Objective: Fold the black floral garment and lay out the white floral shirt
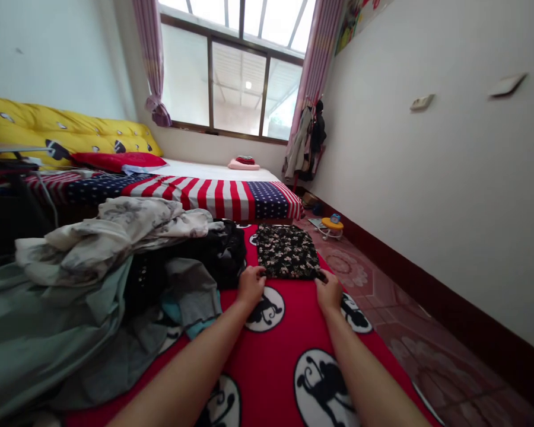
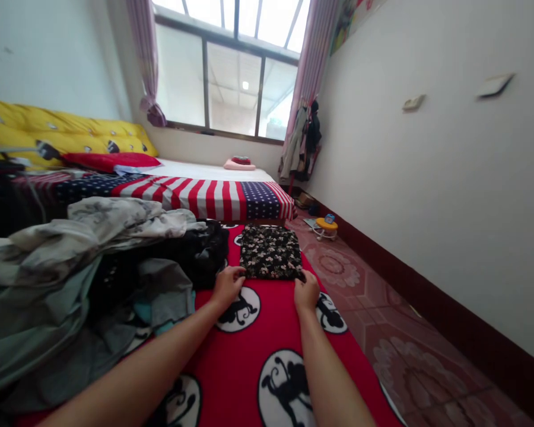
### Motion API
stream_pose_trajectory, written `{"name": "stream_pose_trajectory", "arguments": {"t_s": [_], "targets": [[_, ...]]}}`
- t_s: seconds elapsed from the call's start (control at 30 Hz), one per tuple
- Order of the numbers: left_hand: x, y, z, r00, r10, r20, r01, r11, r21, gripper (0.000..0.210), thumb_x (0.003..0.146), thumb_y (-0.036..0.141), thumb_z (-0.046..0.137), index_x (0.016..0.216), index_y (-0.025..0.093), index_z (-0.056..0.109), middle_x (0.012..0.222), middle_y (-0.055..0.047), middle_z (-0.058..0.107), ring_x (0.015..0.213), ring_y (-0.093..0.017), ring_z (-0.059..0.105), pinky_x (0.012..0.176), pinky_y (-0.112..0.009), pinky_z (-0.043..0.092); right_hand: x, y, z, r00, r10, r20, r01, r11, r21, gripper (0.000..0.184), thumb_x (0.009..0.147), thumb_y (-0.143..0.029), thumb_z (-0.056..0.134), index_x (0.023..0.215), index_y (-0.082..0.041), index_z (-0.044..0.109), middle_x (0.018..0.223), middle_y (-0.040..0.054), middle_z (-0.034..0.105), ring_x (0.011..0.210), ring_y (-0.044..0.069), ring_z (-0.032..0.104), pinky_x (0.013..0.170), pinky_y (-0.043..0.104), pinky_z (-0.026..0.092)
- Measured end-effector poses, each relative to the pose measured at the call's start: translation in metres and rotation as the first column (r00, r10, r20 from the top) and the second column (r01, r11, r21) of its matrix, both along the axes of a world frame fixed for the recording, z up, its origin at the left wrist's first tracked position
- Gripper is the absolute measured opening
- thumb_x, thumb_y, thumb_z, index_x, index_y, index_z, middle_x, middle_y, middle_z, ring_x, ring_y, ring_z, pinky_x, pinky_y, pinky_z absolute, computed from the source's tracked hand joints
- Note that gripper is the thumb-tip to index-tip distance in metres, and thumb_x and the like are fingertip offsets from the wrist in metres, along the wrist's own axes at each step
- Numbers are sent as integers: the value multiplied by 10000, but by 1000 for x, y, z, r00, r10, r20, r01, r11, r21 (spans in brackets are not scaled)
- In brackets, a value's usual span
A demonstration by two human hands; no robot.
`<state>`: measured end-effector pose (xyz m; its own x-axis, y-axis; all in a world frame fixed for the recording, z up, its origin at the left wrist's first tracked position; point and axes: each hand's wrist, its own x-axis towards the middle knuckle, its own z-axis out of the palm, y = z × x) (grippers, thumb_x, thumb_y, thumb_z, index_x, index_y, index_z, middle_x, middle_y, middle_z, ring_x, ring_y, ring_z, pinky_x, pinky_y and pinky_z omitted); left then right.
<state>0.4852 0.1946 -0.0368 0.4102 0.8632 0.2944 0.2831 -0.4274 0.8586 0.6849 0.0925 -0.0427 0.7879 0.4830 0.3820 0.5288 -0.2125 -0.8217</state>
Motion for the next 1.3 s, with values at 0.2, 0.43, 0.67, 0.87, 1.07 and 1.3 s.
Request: {"name": "stream_pose_trajectory", "arguments": {"t_s": [0.2,0.43,0.67,0.87,1.07,1.3], "targets": [[-10,-15,-30,978,-6,-209,47,981,189,386,800,96,501,1141,189,657,1027,-76,616,1006,-198,587,953,-305,440,-27,-8,-23,922,-119,369,267,885,-382,519,856,-256,496,1349,-93,503,1479,225,338,1328,327,380,1054,427,331],[-34,-65,-32,931,85,-356,25,956,293,455,869,264,487,1309,169,556,1398,-141,488,1311,-306,392,1124,-468,257,-78,-30,-28,866,-148,478,457,623,-634,708,930,-478,370,1416,37,366,1475,278,338,1372,375,279,1080,493,230],[-90,-123,-40,828,188,-529,35,923,383,532,898,469,432,1384,260,489,1521,-84,363,1420,-303,255,1154,-487,182,-128,-75,-32,855,-52,516,421,652,-631,616,945,-446,338,1427,-69,406,1488,201,368,1363,354,297,1066,511,233],[-143,-166,-36,791,211,-575,33,923,384,554,899,498,399,1395,263,471,1522,-87,362,1417,-306,265,1147,-499,174,-165,-114,-28,889,-28,456,355,670,-652,594,942,-453,339,1432,-126,412,1492,182,368,1372,354,287,1055,523,234],[-187,-191,-33,779,219,-587,15,930,367,528,903,497,392,1379,288,485,1523,-63,364,1416,-291,269,1149,-484,178,-188,-145,-25,885,16,466,338,666,-665,572,946,-449,318,1433,-166,416,1504,150,361,1376,342,280,1052,502,236],[-201,-195,-37,811,234,-537,-14,924,382,497,885,492,435,1342,314,519,1513,-37,385,1405,-287,291,1142,-485,195,-194,-151,-22,878,23,479,334,686,-646,545,939,-412,354,1405,-146,456,1478,175,393,1349,348,325,1030,508,250]]}}
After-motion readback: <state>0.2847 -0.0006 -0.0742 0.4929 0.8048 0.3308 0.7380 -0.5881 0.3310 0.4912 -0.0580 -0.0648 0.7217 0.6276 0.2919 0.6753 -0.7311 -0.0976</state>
